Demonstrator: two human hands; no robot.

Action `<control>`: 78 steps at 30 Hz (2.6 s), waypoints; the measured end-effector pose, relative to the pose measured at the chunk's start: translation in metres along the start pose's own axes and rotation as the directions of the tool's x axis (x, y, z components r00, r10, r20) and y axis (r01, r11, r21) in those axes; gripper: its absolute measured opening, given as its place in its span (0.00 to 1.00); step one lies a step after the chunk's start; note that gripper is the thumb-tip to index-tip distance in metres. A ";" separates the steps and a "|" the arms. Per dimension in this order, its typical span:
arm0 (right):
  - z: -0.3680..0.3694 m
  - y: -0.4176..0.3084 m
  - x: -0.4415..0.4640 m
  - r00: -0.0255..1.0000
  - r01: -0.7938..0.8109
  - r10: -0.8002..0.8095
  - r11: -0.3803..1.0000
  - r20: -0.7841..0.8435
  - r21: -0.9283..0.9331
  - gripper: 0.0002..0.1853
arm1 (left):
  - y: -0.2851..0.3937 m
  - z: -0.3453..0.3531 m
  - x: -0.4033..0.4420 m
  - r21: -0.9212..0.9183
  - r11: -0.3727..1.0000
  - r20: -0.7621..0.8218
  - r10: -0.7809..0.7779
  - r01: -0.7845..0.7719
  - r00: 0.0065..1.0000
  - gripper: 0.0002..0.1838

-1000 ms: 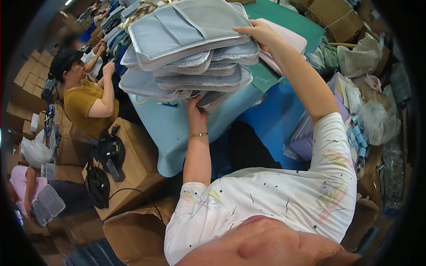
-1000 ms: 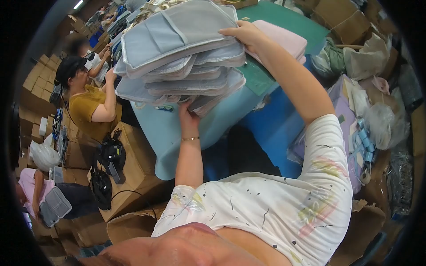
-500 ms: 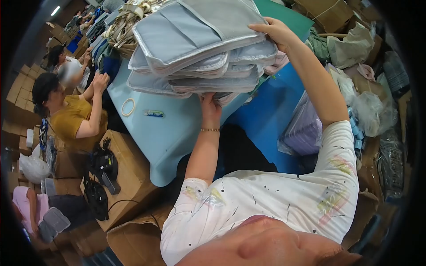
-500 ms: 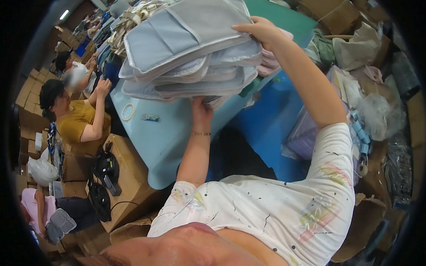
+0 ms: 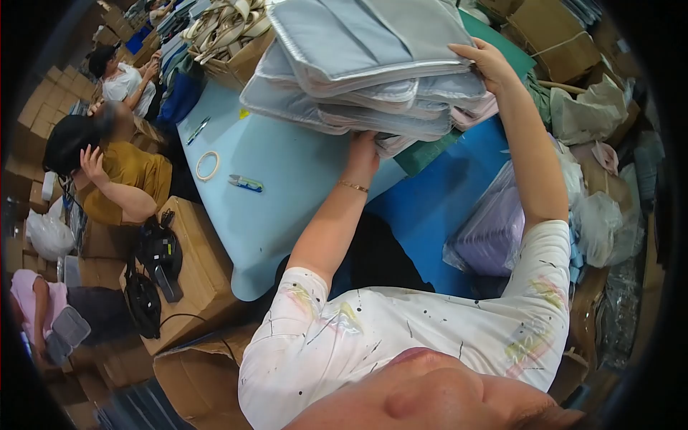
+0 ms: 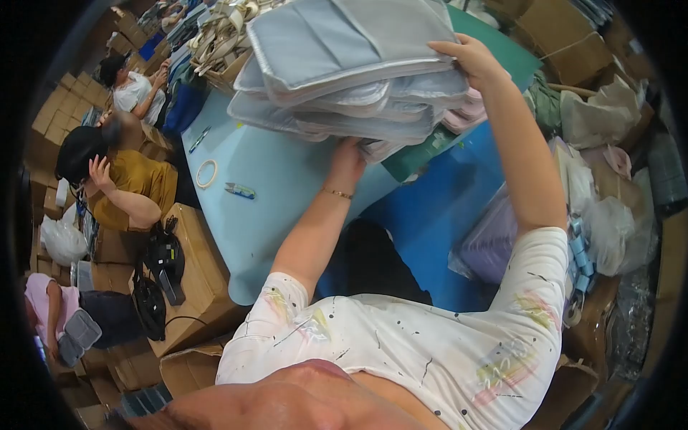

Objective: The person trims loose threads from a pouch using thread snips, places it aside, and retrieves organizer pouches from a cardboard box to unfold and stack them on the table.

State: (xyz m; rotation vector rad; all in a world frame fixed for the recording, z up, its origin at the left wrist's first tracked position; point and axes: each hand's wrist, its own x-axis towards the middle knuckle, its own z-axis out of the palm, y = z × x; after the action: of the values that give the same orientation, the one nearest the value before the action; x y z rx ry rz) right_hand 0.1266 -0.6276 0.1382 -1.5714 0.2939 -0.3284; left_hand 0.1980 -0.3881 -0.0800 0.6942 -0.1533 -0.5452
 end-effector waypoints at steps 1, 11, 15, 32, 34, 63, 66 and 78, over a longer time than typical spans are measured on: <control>-0.004 0.000 0.005 1.000 0.005 -0.005 1.000 -0.001 -0.008 0.22 | -0.003 0.000 0.008 0.018 1.000 0.014 -0.007 0.007 1.000 0.31; -0.040 0.026 0.063 0.998 -0.019 0.017 0.999 -0.061 -0.035 0.24 | 0.015 0.000 0.058 0.679 0.734 0.000 0.046 -0.033 0.999 0.40; -0.030 0.025 0.060 0.998 -0.007 0.008 1.000 -0.065 0.018 0.26 | 0.037 -0.004 0.001 0.916 0.400 -0.041 0.147 -0.022 0.988 0.40; -0.041 0.035 0.079 0.866 0.205 -0.350 0.901 -0.358 -0.383 0.27 | 0.151 -0.126 -0.250 0.947 0.308 -0.064 0.468 -0.095 0.882 0.20; -0.039 0.037 0.084 0.813 0.180 -0.389 0.876 -0.434 -0.448 0.29 | 0.149 -0.114 -0.240 0.915 0.378 -0.017 0.391 -0.144 0.920 0.21; 0.199 0.031 -0.134 0.954 0.262 -0.290 0.930 0.076 0.259 0.20 | 0.181 -0.078 -0.390 -0.018 0.858 0.132 0.511 -0.514 0.849 0.40; 0.285 0.099 -0.164 0.893 0.116 -0.122 0.992 0.432 0.041 0.19 | 0.170 -0.112 -0.423 0.042 0.891 -0.337 0.438 -0.452 0.833 0.35; 0.412 0.211 -0.066 0.728 0.678 -0.221 0.376 0.649 -0.632 0.18 | 0.163 -0.146 -0.441 -0.071 0.860 -0.643 0.349 -0.506 0.682 0.22</control>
State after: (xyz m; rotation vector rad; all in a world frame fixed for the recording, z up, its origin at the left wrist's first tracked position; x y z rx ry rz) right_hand 0.2277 -0.2275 -0.0824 -2.6878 -0.5198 -0.2259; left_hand -0.0623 0.0295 -0.0675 0.5340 0.3587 0.1451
